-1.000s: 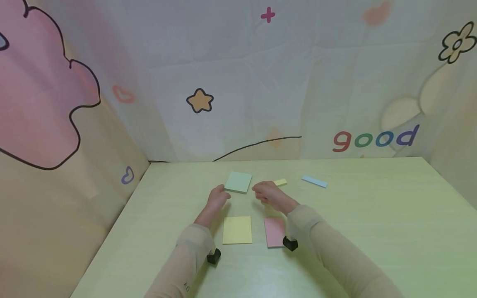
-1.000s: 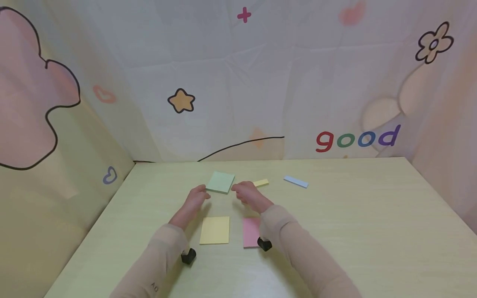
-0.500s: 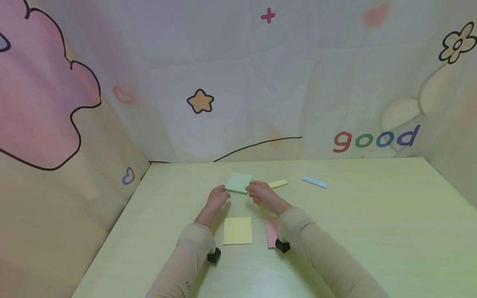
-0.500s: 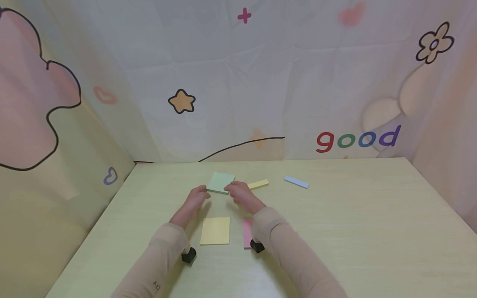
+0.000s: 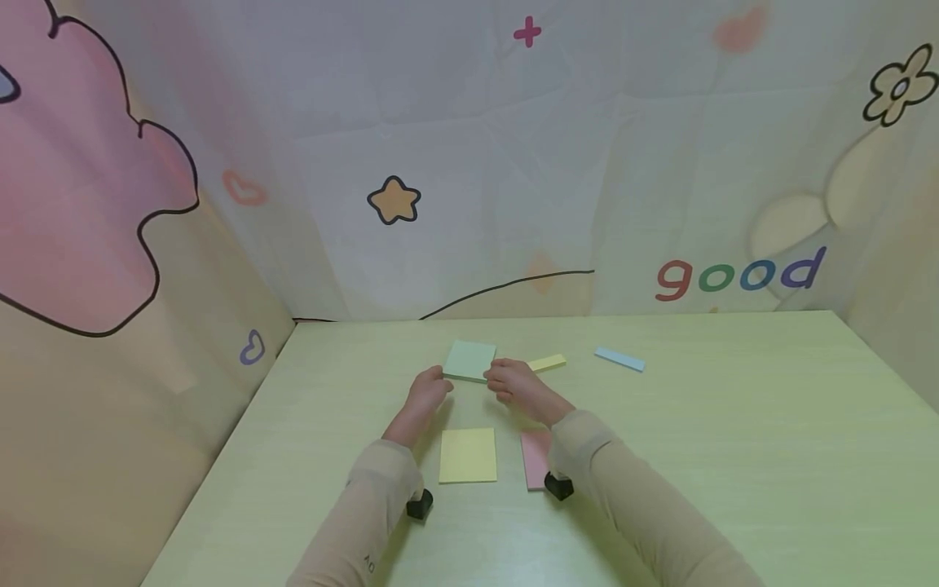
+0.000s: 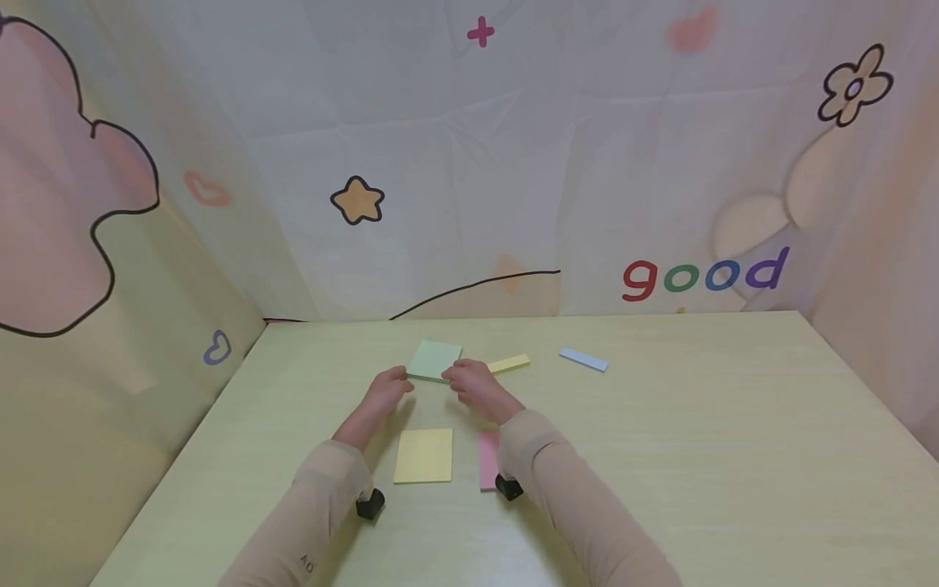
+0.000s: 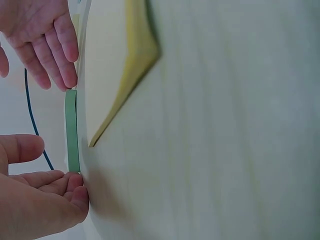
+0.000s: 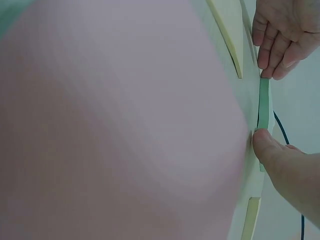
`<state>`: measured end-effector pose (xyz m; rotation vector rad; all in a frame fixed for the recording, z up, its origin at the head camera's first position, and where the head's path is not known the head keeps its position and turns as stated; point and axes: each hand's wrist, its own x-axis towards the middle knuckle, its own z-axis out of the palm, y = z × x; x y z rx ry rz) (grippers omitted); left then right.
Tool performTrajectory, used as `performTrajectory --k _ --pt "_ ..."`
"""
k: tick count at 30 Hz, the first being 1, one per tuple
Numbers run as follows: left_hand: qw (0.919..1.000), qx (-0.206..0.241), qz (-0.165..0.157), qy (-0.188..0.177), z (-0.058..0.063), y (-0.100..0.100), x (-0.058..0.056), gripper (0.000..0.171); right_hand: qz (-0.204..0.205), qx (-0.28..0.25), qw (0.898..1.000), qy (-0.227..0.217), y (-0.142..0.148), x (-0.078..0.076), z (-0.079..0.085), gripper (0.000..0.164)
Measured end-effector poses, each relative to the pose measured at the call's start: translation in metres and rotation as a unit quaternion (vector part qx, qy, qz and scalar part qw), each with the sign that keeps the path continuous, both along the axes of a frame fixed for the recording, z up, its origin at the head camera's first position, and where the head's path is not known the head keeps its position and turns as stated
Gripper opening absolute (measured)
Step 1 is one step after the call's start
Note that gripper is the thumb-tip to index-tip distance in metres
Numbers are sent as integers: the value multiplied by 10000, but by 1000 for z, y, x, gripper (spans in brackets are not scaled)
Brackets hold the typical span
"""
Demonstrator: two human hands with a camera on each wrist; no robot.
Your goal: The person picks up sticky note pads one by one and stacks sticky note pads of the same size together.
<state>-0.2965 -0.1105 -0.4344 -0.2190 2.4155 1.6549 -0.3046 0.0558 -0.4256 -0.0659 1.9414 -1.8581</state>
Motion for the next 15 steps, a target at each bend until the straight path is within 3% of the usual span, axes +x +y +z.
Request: performTrajectory --k 9,15 --pt "9997 -226 -30 126 0 -1 3 54 186 -86 9998 2 3 6 11 55" --pt "9993 -350 -62 149 0 -1 6 53 39 94 9999 -2 3 -1 1 54"
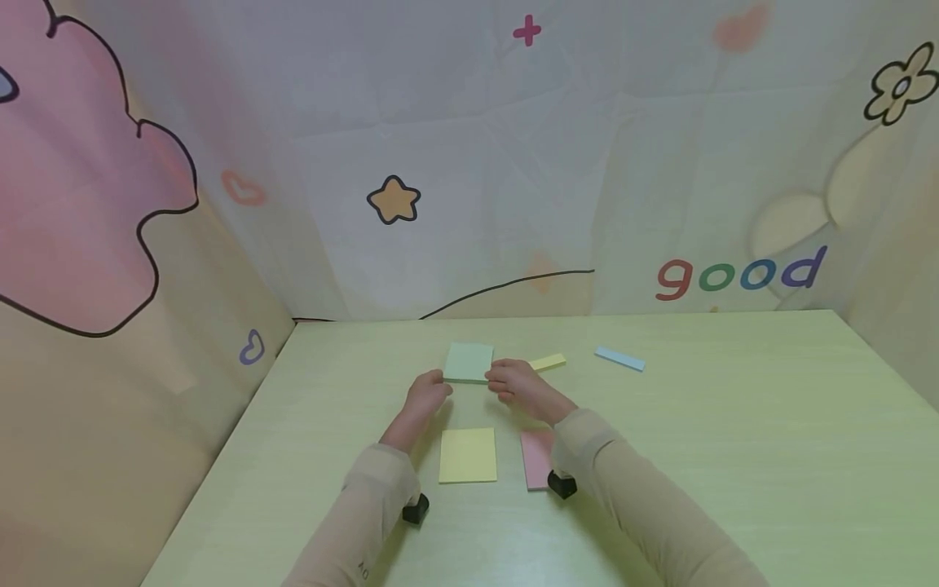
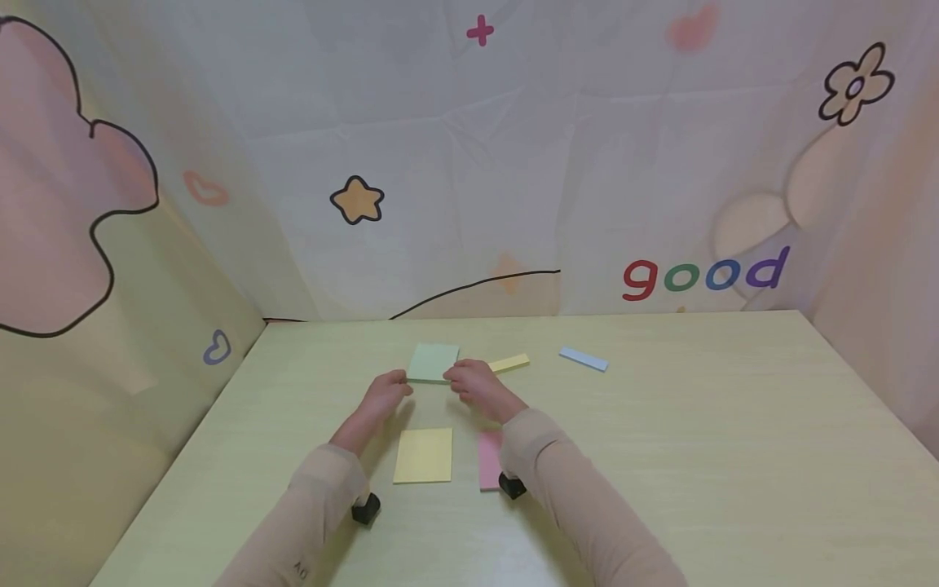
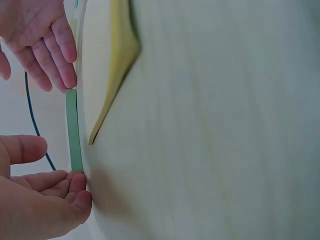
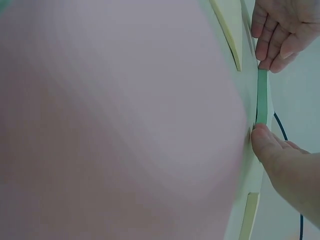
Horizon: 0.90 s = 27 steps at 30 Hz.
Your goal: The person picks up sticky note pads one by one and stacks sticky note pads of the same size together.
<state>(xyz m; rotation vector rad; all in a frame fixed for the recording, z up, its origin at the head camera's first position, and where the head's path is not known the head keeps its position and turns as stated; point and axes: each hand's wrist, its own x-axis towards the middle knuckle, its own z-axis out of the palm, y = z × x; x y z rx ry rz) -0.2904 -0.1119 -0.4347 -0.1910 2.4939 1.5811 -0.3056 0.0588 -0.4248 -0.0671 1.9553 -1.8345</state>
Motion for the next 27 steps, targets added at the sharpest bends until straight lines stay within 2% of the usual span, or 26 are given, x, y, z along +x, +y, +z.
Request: performTrajectory --k 11,27 --pt "9985 -514 -42 164 2 -5 6 44 135 -19 9999 6 6 1 1 55" --pt "9964 -805 -264 -60 7 -6 15 41 126 42 9999 -98 10 3 2 53"
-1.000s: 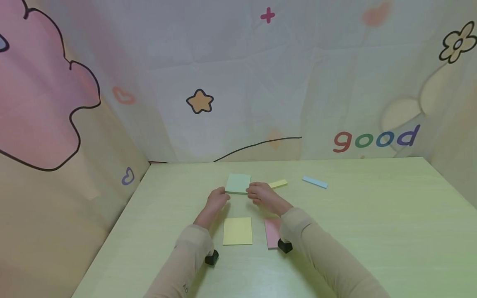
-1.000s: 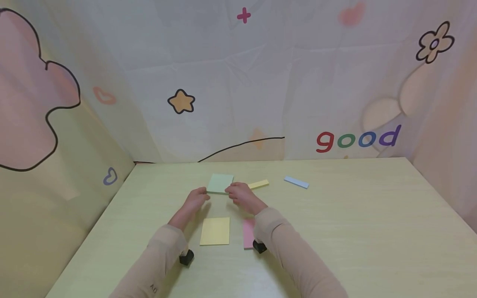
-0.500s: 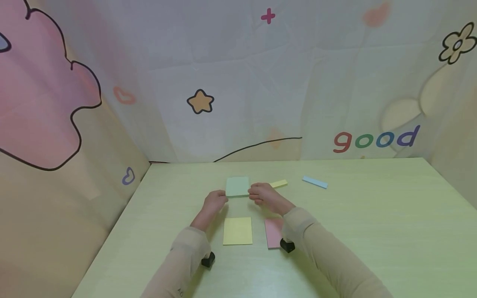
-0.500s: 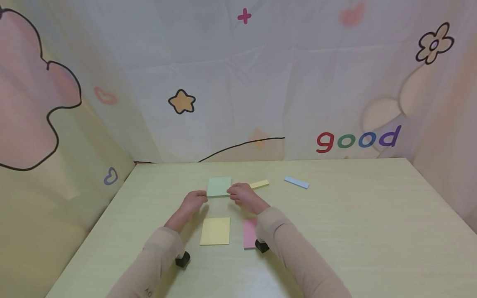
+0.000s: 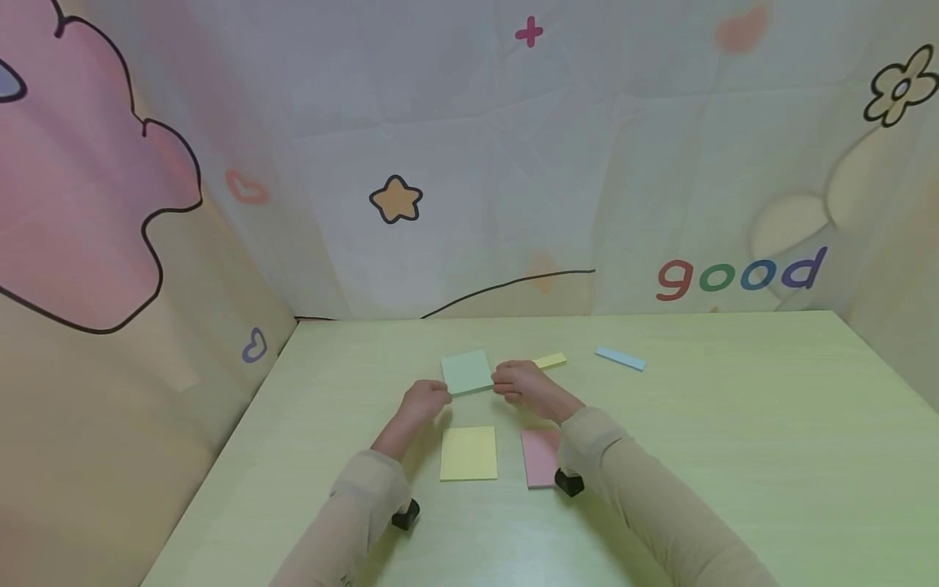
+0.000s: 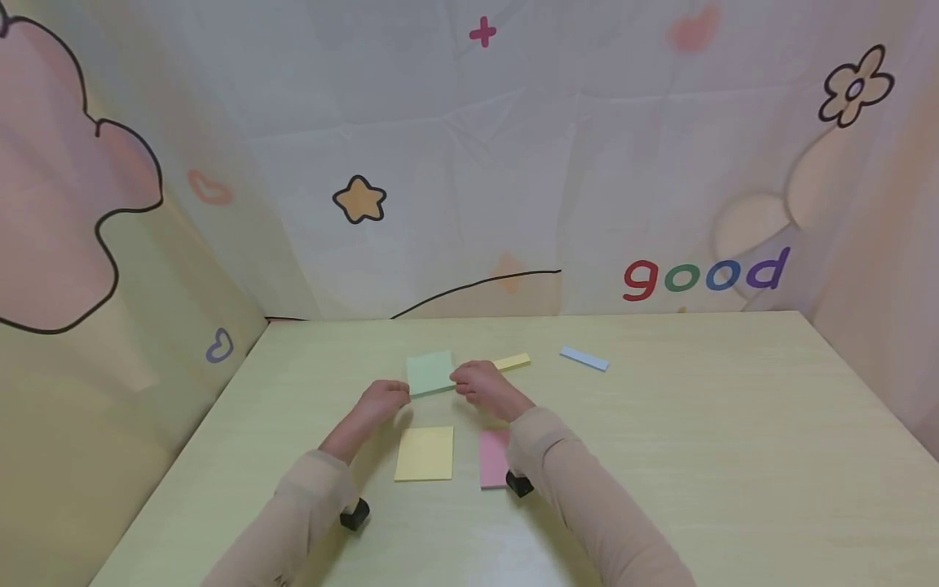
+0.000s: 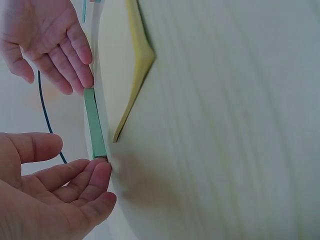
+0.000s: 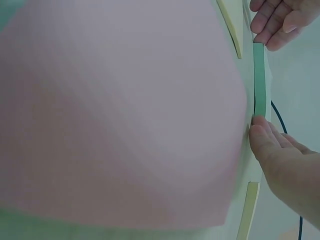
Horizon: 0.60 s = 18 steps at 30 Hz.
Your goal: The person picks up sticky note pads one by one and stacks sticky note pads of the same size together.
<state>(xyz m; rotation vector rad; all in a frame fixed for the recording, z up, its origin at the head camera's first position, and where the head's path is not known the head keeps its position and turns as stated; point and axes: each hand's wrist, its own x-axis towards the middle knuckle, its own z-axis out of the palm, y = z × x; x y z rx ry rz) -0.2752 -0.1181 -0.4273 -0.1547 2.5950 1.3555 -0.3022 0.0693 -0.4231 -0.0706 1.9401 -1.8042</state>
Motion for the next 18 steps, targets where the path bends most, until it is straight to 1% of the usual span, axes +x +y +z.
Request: performTrajectory --k 5,6,8,10,12,13,14,15,17,18 --pt "9994 -171 -273 -126 6 0 4 40 -7 40 10000 31 1 1 0 52" --pt "9989 -258 -353 -146 8 -1 5 36 -39 72 10000 50 1 1 0 51" --pt "9980 -434 -453 -50 12 -2 6 26 -210 151 9997 41 0 2 0 49" --pt "9973 -551 -488 65 16 -3 6 17 -445 206 9988 7 -3 2 0 47" --pt "9959 -696 -534 238 17 -5 3 15 -724 238 9971 -35 -6 2 0 45" --pt "9960 -663 -524 290 17 -5 1 14 -867 221 9960 -79 -7 2 0 43" --pt "9965 -613 -498 273 16 -6 -2 18 -954 221 9952 -73 -8 2 0 42" --pt "9966 -593 -491 281 12 -7 -7 28 -1030 227 9944 -83 -9 2 0 41" --pt "9953 -611 -621 417 6 -12 -14 47 -1138 258 9931 -86 -11 3 0 39" --pt "9947 -649 -637 481 -9 -16 -27 52 -1144 277 9930 -73 -12 4 -1 39"
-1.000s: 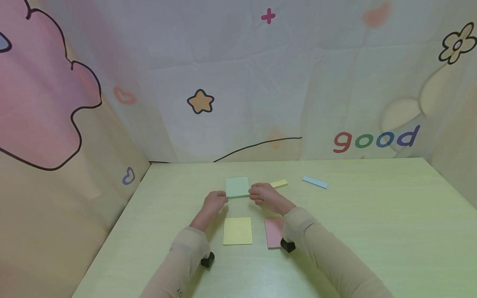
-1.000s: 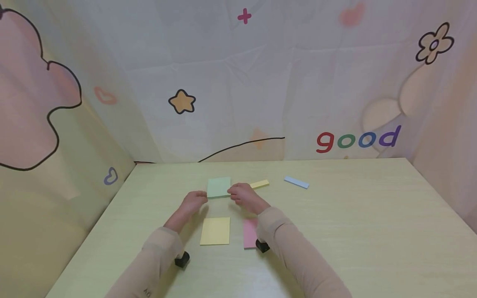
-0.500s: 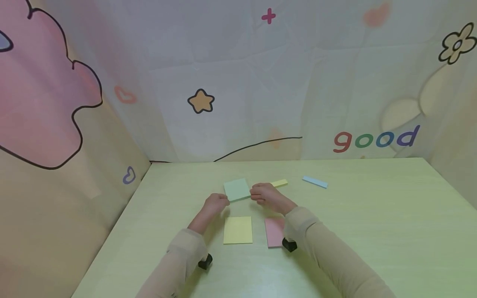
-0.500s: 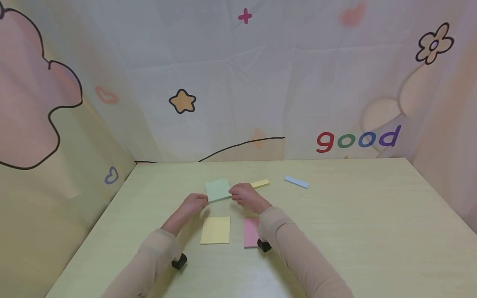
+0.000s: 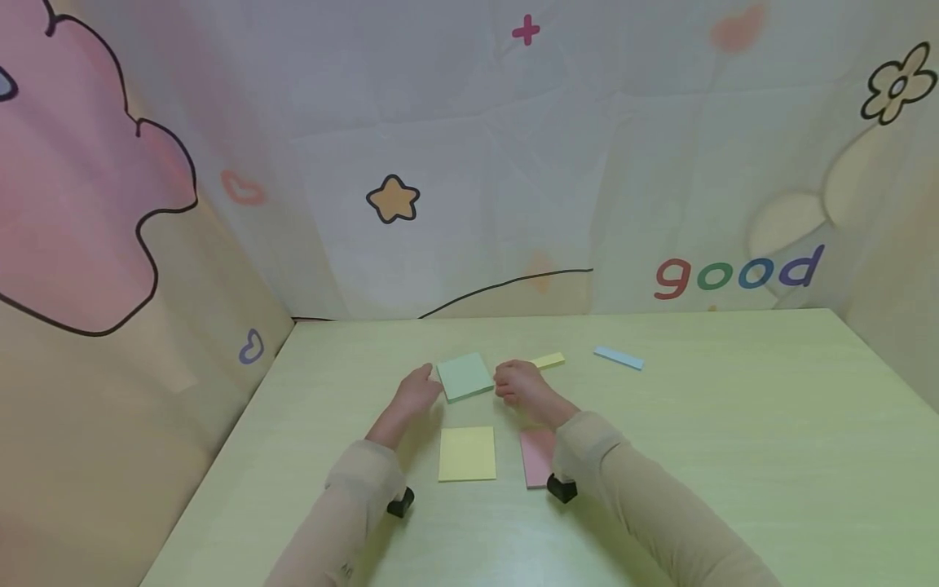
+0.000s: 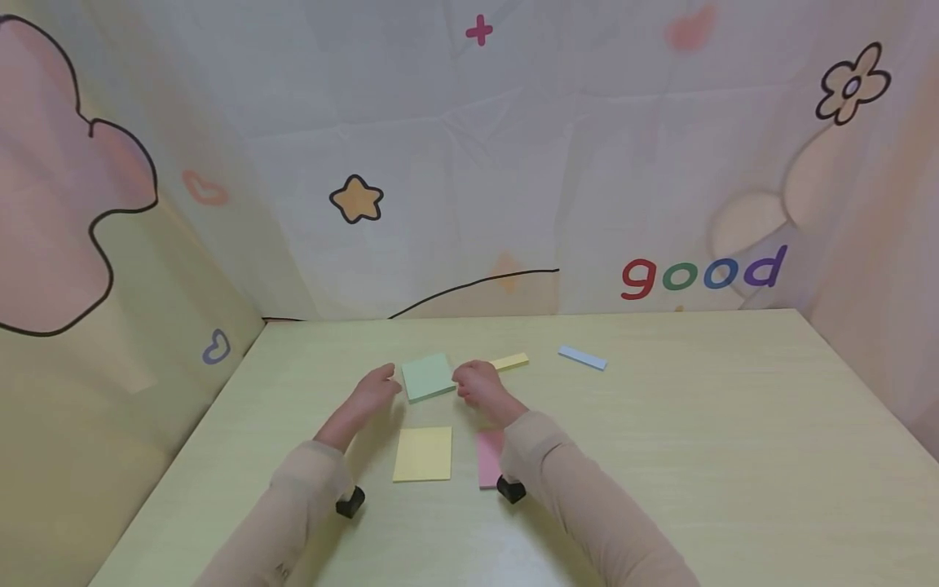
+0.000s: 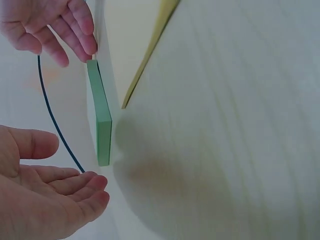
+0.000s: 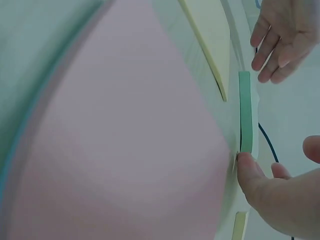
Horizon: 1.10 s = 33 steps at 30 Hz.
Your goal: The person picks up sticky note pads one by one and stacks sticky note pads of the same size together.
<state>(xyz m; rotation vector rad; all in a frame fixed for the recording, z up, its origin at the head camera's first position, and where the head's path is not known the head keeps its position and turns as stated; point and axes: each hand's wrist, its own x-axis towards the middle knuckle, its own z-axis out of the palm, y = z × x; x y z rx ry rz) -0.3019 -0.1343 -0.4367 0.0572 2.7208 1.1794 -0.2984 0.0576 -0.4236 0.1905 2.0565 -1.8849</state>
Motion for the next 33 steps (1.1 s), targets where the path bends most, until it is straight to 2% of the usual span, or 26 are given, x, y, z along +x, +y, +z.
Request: performTrajectory --k 3,4,6,7,9,10,11,13,14,16,18,19,20,21,25,26,31,33 --pt "9996 -78 -125 244 -55 -15 -44 56 -13 37 10000 -7 -3 2 0 38" --pt "9989 -126 -212 399 -69 -20 -55 56 -35 31 10000 -25 -4 2 0 38" --pt "9997 -88 -42 212 -84 -19 -71 56 -71 29 10000 -45 -6 3 -1 38" --pt "10000 10 26 63 -74 -15 -66 55 -109 22 9999 -74 -7 3 -1 38" --pt "9995 136 145 -254 -41 -4 -46 55 -174 19 9998 -121 -9 3 -1 38" --pt "9991 212 191 -314 -16 3 -28 56 -185 27 9998 -116 -10 3 -1 39" --pt "9976 336 284 -529 12 12 -9 58 -190 31 9998 -109 -10 3 -1 39" --pt "9969 456 214 -597 27 15 1 61 -201 25 9997 -109 -11 3 -1 40" --pt "9969 458 173 -610 28 15 1 61 -195 28 9998 -93 -11 4 -1 39" --pt "9974 446 24 -573 16 12 -10 61 -190 27 9998 -93 -11 3 0 39" --pt "9979 322 -68 -554 -11 5 -32 61 -174 28 9998 -114 -11 3 0 38" --pt "9982 317 -170 -480 -20 2 -38 61 -157 37 9998 -117 -11 4 0 37" --pt "9984 265 -184 -463 -23 2 -40 61 -155 29 9998 -125 -11 4 0 37" --pt "9985 258 -185 -455 -23 2 -39 61 -146 34 9998 -138 -11 4 0 37" --pt "9987 235 -97 -441 -7 7 -24 60 -150 12 9998 -143 -10 5 1 37" --pt "9988 150 -15 -471 2 10 -18 59 -148 8 9998 -133 -10 5 1 37" --pt "9995 -197 -44 -253 9 12 -8 55 -78 61 9999 -104 -9 7 2 36" --pt "9995 -290 -49 -151 9 12 -7 45 -51 46 9999 -124 -9 7 3 36"
